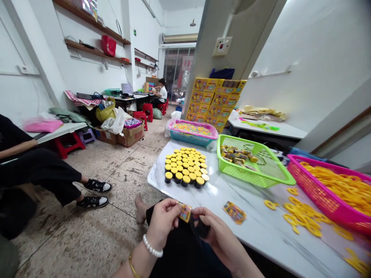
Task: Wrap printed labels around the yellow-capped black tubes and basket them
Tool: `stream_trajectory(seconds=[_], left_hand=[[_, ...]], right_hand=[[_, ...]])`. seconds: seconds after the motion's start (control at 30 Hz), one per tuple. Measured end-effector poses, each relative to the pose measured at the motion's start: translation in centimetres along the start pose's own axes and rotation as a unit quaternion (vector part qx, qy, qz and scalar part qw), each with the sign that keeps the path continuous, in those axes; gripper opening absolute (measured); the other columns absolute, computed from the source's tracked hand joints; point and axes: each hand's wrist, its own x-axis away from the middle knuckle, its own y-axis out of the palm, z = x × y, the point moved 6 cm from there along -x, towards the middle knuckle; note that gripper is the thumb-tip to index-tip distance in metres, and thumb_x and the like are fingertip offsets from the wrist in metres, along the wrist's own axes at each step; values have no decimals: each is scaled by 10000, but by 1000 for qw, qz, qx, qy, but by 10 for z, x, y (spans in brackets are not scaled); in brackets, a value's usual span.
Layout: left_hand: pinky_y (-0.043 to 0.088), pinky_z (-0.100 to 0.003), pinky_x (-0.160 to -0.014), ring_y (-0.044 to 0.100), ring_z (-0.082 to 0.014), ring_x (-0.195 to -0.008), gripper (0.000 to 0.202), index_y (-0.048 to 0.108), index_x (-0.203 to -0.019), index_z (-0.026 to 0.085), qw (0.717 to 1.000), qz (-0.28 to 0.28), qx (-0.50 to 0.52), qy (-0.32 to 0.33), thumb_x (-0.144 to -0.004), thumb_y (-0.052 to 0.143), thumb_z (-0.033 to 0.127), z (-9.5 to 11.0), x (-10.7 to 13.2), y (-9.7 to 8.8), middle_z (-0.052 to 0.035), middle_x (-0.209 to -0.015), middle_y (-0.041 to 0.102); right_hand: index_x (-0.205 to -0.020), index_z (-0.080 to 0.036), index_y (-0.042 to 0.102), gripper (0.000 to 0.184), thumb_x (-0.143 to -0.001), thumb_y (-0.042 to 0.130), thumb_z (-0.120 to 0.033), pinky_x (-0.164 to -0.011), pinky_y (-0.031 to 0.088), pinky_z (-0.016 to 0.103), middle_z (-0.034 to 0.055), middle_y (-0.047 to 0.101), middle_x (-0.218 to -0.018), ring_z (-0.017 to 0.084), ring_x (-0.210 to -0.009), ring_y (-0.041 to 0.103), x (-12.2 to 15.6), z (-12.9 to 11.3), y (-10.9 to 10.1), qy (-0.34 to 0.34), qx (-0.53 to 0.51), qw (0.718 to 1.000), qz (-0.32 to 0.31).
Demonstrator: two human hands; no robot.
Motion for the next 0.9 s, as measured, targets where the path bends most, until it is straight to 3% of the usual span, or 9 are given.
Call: stream_trajectory(seconds=[0.13, 0.3, 0.4, 0.6, 0.73, 0.9], left_hand=[[134, -147, -373, 357, -15, -412, 470, 691, -789, 102, 995, -3, 77, -56, -542, 899, 443, 4, -1, 0, 32, -529, 548], [148, -112, -364, 411, -5, -462, 344, 661, -810, 100, 983, -6, 154, -103, -597, 882, 256, -2, 0, 0, -7, -700, 626], [159, -97, -347, 408, -2, -453, 274, 653, -826, 105, 975, -9, 178, -133, -660, 844, 211, -9, 2, 1, 2, -699, 612], [168, -85, -322, 401, 6, -428, 219, 635, -802, 100, 959, -11, 235, -157, -690, 811, 167, -14, 5, 0, 13, -694, 596], [160, -93, -319, 406, 2, -420, 256, 604, -757, 109, 960, 6, 243, -141, -660, 829, 184, -15, 5, -2, 9, -692, 608], [154, -104, -325, 434, -9, -434, 353, 610, -747, 105, 975, 17, 205, -86, -591, 876, 276, -12, 4, -7, 15, -649, 592]], right_hand=[[-977, -209, 730, 321, -663, 759, -272, -714, 533, 287, 36, 709, -884, 150, -718, 641, 18, -14, -6, -6, -8, 1000, -8], [-1115, -250, 673, 463, -695, 828, -367, -883, 561, 354, 43, 708, -1049, 197, -945, 688, 26, -31, -13, -129, -6, 987, 94], [-1045, -253, 676, 397, -701, 836, -370, -905, 561, 359, 36, 710, -1022, 202, -969, 688, 25, -29, -8, -178, 18, 976, 127], [-996, -226, 677, 333, -737, 802, -394, -874, 585, 385, 44, 739, -954, 210, -896, 711, 17, -21, 8, -216, 114, 964, 102], [-1045, -222, 668, 296, -796, 758, -354, -887, 581, 409, 48, 730, -984, 214, -895, 716, 21, -21, 8, -276, 228, 920, 159], [-1061, -229, 654, 230, -843, 713, -274, -797, 592, 357, 40, 706, -940, 199, -832, 703, 36, -31, 24, -373, 389, 823, 179]])
